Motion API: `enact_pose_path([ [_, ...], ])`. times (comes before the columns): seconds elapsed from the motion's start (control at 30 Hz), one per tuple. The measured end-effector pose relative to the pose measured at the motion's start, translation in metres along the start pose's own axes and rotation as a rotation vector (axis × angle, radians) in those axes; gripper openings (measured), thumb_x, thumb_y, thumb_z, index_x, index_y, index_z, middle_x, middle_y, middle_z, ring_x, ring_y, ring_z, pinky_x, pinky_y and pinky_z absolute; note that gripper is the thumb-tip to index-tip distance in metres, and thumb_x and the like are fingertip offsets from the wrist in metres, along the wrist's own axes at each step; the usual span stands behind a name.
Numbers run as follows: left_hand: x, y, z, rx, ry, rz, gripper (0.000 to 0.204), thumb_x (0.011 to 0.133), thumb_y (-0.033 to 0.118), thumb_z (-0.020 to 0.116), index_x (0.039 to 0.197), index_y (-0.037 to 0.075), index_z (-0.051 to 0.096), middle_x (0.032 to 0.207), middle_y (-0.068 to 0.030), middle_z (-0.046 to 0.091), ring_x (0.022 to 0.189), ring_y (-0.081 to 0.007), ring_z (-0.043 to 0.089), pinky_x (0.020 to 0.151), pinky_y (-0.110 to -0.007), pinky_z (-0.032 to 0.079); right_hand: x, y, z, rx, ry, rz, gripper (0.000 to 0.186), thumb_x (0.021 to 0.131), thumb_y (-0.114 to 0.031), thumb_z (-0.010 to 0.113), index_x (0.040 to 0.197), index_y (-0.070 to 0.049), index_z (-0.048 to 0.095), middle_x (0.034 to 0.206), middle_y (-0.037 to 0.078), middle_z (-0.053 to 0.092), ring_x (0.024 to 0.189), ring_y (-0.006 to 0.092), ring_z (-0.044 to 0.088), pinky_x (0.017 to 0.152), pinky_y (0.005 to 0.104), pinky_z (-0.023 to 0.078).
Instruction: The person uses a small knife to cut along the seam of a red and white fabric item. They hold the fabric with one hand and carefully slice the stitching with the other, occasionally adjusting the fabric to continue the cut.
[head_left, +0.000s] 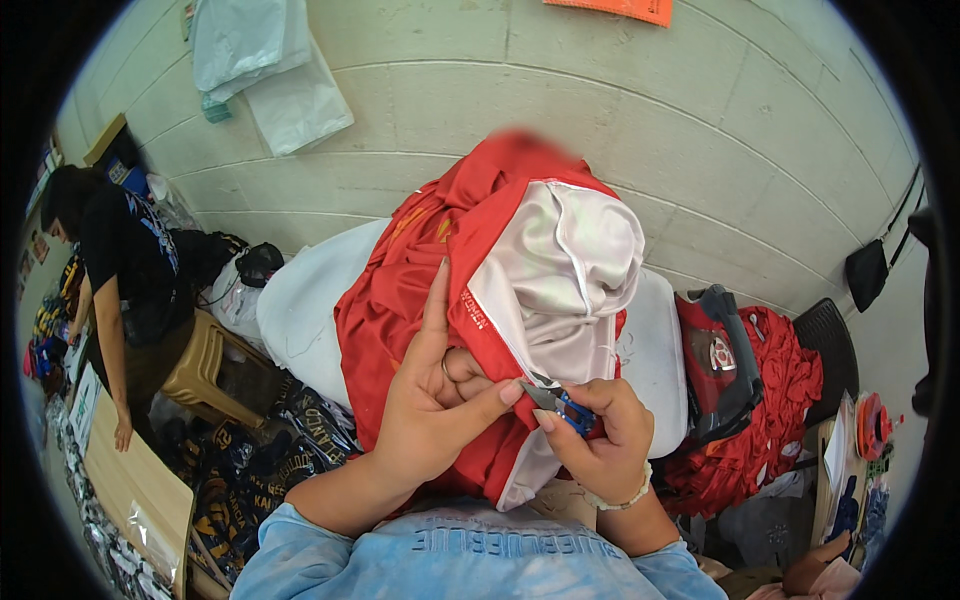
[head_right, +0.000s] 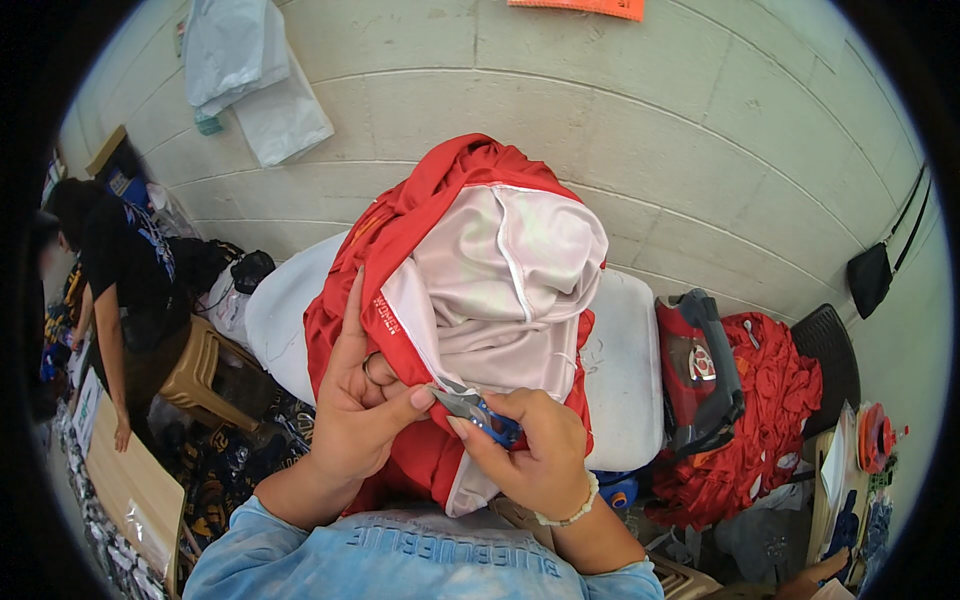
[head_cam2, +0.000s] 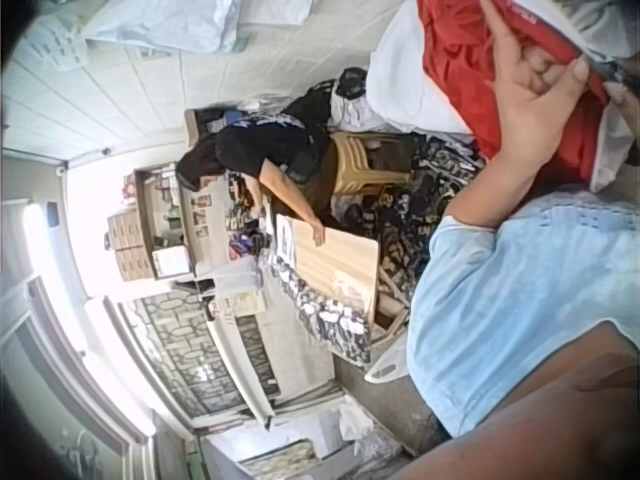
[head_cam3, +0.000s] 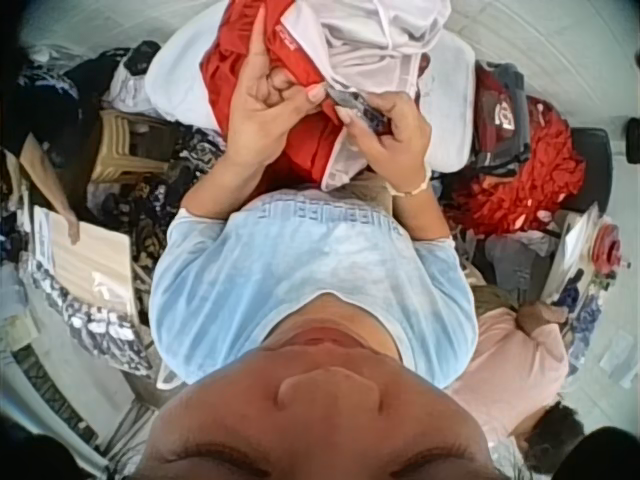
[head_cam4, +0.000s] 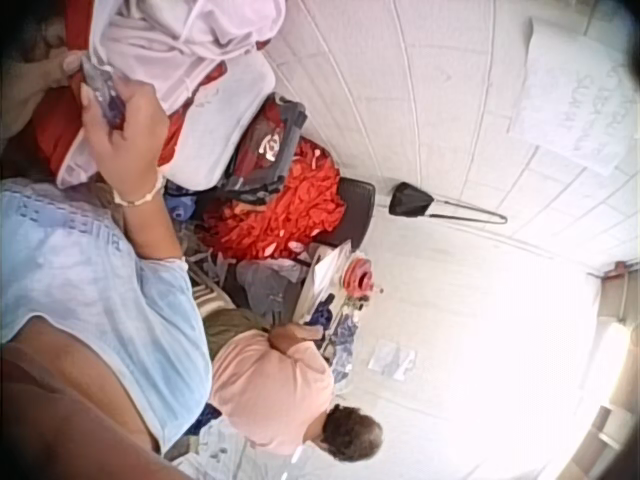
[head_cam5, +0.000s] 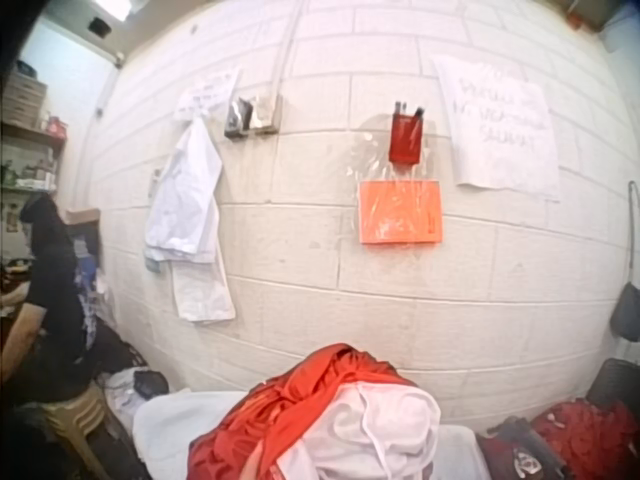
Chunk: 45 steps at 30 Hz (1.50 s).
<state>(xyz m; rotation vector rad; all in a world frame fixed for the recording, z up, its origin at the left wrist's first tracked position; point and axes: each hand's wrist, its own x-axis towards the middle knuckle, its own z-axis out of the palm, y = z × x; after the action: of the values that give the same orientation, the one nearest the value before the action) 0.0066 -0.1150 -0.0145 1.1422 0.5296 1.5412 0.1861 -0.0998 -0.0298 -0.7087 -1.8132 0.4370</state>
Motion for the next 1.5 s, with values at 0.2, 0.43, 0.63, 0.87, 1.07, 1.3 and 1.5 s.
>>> enact_pose_path([
  [0.2,-0.001,0.002,0.002,0.043,-0.019,-0.016,0.094,0.086,-0.014,0.053,0.149,0.011,-0.013,0.12,-0.0135,0.057,0.107,-0.0132,0.058,0.094,-0.027,0.044,0.003,-0.002,-0.006,-0.065,-0.041,-0.032,0.028,0.075,-0.009,0.078,0.091,0.002,0.057,0.074,0.007,0.062,0.06,0.0088,0.055,0.055,0.0219,0.044],
  [0.43,0.002,-0.002,0.003,-0.025,0.023,-0.044,0.094,0.086,-0.012,0.055,0.149,0.01,-0.011,0.129,-0.0157,0.05,0.113,-0.0161,0.055,0.097,-0.03,0.044,-0.003,-0.001,0.002,0.472,-0.048,0.367,0.024,0.079,-0.008,0.075,0.092,0.0,0.057,0.071,0.001,0.057,0.061,0.0052,0.048,0.055,0.0197,0.039],
  [0.63,0.01,-0.005,0.0,0.012,0.074,-0.056,0.093,0.086,-0.01,0.057,0.149,0.01,-0.009,0.133,-0.0152,0.047,0.109,-0.0125,0.056,0.088,-0.025,0.047,-0.005,0.012,-0.01,0.336,-0.297,0.386,0.021,0.079,-0.007,0.072,0.092,-0.001,0.057,0.071,0.0,0.055,0.062,0.005,0.046,0.055,0.0207,0.037],
  [0.87,0.019,0.0,-0.007,0.108,0.154,0.016,0.09,0.088,-0.008,0.056,0.15,0.01,-0.006,0.11,-0.0108,0.063,0.091,-0.0071,0.06,0.076,-0.019,0.047,-0.006,0.015,-0.017,0.314,-0.231,0.29,0.033,0.079,-0.009,0.073,0.102,0.0,0.053,0.072,0.003,0.055,0.062,0.0064,0.048,0.056,0.0217,0.039],
  [1.07,0.015,-0.003,-0.005,0.01,0.102,-0.036,0.086,0.088,-0.009,0.055,0.15,0.009,-0.003,0.118,-0.0125,0.059,0.094,-0.0066,0.059,0.077,-0.019,0.048,-0.007,0.004,-0.002,0.337,-0.046,0.25,0.044,0.078,-0.01,0.076,0.11,0.001,0.049,0.072,0.003,0.056,0.061,0.0065,0.047,0.056,0.0204,0.038],
  [1.3,0.028,0.015,-0.002,0.85,0.068,-0.032,0.073,0.085,-0.003,0.057,0.147,0.006,0.021,0.109,-0.014,0.059,0.086,-0.0209,0.061,0.076,-0.028,0.048,-0.001,0.007,0.004,0.169,-0.254,0.266,0.023,0.07,-0.003,0.071,0.092,-0.003,0.063,0.071,0.006,0.059,0.062,0.015,0.058,0.058,0.0263,0.046],
  [1.5,0.091,0.018,-0.013,1.702,0.041,0.66,0.041,0.077,0.006,0.058,0.118,0.001,0.055,0.094,-0.0165,0.057,0.08,-0.0342,0.057,0.072,-0.043,0.049,0.002,0.0,0.008,0.073,-0.307,0.116,0.024,0.068,-0.002,0.07,0.091,-0.004,0.062,0.073,0.008,0.061,0.062,0.0216,0.06,0.057,0.0296,0.047],
])
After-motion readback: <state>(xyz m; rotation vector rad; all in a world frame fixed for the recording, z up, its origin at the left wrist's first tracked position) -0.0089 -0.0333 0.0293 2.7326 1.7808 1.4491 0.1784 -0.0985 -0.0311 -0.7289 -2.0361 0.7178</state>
